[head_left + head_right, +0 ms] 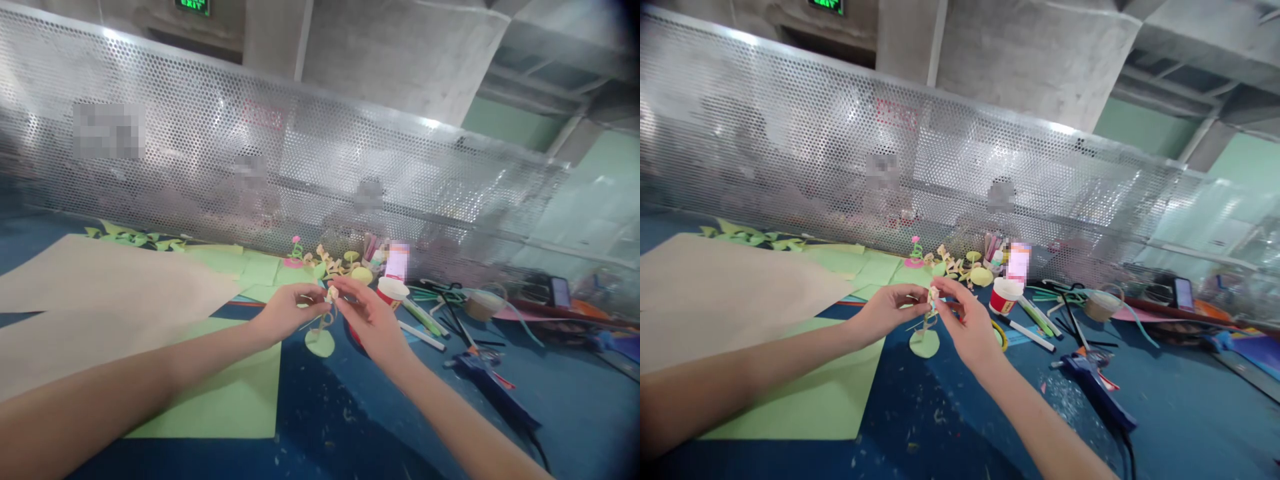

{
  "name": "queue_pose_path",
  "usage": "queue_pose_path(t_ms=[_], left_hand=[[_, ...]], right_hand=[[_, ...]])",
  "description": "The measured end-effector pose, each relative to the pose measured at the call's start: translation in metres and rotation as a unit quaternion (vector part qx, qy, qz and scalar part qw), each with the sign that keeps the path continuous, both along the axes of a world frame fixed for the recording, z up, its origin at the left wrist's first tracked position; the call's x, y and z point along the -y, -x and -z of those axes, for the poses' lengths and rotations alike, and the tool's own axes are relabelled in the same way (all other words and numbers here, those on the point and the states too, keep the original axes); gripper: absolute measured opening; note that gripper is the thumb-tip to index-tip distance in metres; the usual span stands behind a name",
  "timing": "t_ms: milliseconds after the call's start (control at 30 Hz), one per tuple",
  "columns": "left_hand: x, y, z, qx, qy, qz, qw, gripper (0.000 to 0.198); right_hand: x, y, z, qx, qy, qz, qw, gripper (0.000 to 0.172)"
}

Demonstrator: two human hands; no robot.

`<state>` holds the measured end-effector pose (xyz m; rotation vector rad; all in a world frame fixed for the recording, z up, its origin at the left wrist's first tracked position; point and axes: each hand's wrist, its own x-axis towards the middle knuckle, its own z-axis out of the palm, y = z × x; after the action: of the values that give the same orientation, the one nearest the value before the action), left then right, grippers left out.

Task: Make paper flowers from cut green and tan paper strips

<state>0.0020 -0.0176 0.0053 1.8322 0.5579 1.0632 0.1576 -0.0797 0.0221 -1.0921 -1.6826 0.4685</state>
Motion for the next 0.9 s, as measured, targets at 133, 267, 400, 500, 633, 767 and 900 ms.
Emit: queue_pose_path(t_ms=[133,267,400,500,633,767,900], left_hand=[[0.0017,0.0002,-0.0008,-0.015,-0.006,-0.002,1.0,0.023],[0.0018,-0.0001,-0.0011,-0.013,-0.008,0.002,1.0,0.022],[0.0024,-0.0003,-0.0007,-0.009,-0.017,0.005,1.0,0.021],[0.0045,-0.0001,-0.0023,-0.015,-0.024,0.007,1.0,0.02],[0.0085,0.0011,-0.0077,-0.017,-0.037,0.0,0.999,0.017],[0.0094,0.0017,-0.0099,-0.032,-0.047,-0.007,0.998,0.015],[0.0065,0.0004,-0.0058,-0.04,-0.043,-0.022,0.998,0.019]], right_hand=[[-0.0003,0.0,-0.0002,-0.014,0.02,0.009,1.0,0.025],[-0.0019,-0.0013,-0.0014,-0.027,0.038,-0.012,0.999,0.027],[-0.0025,-0.0017,-0.0019,-0.018,0.036,0.006,0.999,0.027],[-0.0014,-0.0016,-0.0033,-0.006,0.03,0.017,0.999,0.025],[-0.0004,-0.0014,-0.0045,-0.019,0.036,0.004,0.999,0.025],[-0.0035,-0.0015,0.001,-0.075,0.07,-0.015,0.995,0.028],[-0.0081,-0.0035,0.0053,-0.171,0.094,-0.019,0.98,0.032]])
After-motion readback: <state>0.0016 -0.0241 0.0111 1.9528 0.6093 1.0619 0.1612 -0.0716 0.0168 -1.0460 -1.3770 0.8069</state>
